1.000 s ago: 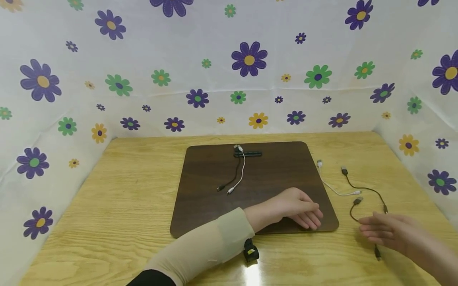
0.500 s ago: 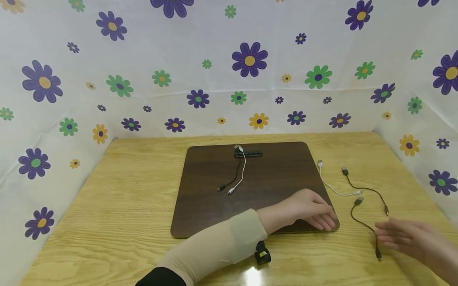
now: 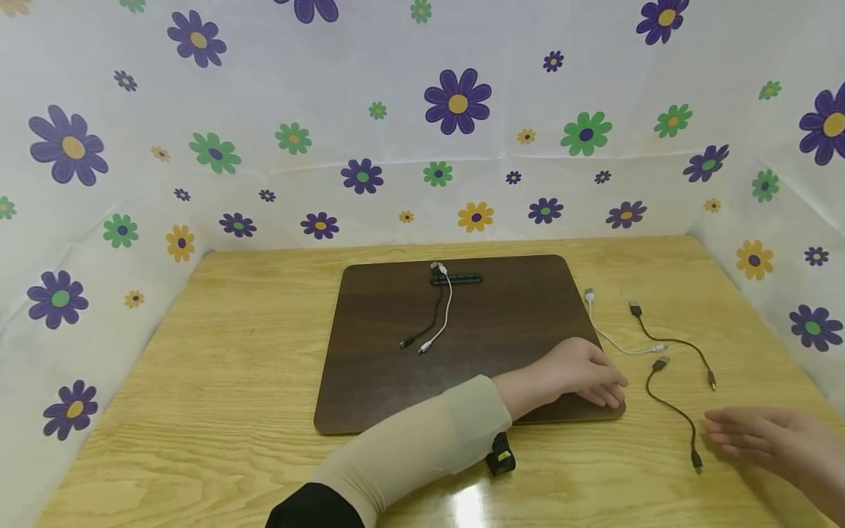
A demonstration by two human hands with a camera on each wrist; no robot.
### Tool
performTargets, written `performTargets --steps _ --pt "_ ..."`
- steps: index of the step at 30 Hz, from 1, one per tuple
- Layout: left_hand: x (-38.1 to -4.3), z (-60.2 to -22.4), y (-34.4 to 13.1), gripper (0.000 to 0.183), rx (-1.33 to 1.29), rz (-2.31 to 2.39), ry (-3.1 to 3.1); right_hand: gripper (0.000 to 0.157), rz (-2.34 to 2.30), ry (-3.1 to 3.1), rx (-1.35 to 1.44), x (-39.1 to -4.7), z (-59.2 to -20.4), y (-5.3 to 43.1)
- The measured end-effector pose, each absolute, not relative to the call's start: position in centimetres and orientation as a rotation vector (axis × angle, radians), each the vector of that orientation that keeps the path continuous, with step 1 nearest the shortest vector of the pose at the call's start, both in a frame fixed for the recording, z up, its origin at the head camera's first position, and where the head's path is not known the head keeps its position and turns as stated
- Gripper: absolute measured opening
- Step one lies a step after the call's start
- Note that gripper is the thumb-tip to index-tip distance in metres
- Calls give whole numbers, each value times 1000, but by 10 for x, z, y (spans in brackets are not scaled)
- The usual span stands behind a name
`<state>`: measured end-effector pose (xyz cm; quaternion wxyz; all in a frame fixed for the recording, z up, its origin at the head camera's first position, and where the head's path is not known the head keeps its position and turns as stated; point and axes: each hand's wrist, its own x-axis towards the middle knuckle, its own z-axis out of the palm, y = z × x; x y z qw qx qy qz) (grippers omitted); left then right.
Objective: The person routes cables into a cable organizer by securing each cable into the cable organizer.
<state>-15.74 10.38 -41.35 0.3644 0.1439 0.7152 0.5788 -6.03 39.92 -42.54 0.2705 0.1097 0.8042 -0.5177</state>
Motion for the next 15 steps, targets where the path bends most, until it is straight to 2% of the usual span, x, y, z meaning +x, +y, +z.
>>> performTargets --steps 12,15 --pt "-159 -415 134 21 381 1494 1884 53 -1203 2345 319 -58 -423 381" --pt "-157 -416 141 20 392 1458 1937 55 -1146 2369 336 -59 -421 378"
